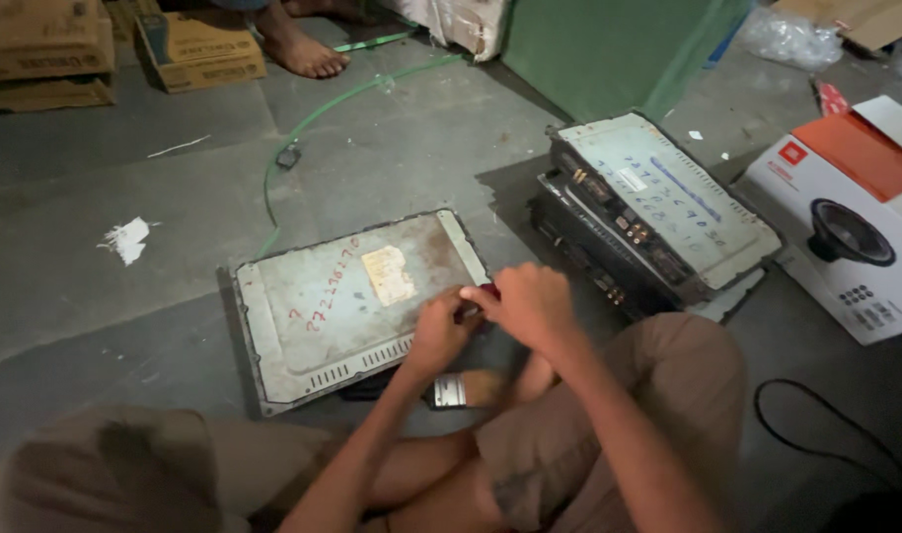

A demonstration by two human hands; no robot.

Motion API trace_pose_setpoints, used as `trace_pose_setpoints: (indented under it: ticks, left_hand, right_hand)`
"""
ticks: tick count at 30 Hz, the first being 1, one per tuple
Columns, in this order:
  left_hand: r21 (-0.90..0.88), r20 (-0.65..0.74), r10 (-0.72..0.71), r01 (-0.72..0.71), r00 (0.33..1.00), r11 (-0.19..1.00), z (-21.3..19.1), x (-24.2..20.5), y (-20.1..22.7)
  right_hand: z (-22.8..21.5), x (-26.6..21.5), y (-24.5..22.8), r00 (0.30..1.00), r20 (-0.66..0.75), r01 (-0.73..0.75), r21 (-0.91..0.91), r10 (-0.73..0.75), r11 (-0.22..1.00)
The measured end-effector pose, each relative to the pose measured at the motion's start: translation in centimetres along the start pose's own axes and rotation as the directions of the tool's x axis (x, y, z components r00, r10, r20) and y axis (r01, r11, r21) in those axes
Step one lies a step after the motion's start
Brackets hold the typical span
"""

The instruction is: The person sits on the floor and uses a screwdriver to remove screws from the metal casing of an electronic device. They then use a paintbrush to clean the surface of the casing and place it on a stack of similar devices.

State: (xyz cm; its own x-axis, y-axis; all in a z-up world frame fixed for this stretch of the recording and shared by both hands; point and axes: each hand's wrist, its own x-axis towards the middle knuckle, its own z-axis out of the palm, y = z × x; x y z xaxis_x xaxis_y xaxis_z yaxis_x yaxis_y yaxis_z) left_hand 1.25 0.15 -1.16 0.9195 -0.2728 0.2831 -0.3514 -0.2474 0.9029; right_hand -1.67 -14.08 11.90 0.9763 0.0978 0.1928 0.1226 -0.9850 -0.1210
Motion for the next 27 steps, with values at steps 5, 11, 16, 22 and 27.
trace_pose_setpoints:
  ticks: [5, 11, 16, 22, 27]
  left_hand:
    - [0.017, -0.078, 0.217, -0.216, 0.973, 0.976, 0.0, 0.2, -0.5]
    - [0.002, -0.059, 0.136, -0.136, 0.989, 0.991, 0.5, -0.2, -1.5]
    - [0.034, -0.073, 0.072, -0.070, 0.995, 0.997, 1.0, -0.2, -1.8]
    - [0.089, -0.063, 0.144, -0.139, 0.988, 0.986, 0.7, -0.6, -0.8]
    - [-0.037, -0.007, 0.185, -0.185, 0.983, 0.982, 0.1, -0.3, -0.5]
  right_hand:
    - [-0.8, -0.4, 1.1, 0.878, -0.255, 0.470, 0.296, -0.405, 0.832]
    - [-0.5, 0.7, 0.5, 0.987, 0.107, 0.099, 0.156, -0.116, 0.983]
    - [0.6, -0.3, 0.4, 0.995, 0.023, 0.098, 0.050, -0.099, 0.994]
    - [1.0, -0.2, 1.8, 0.955, -0.070, 0.295, 0.217, -0.287, 0.930]
    - [0.7, 0.2, 1.0, 0.987, 0.155, -0.020, -0.094, 0.035, 0.995]
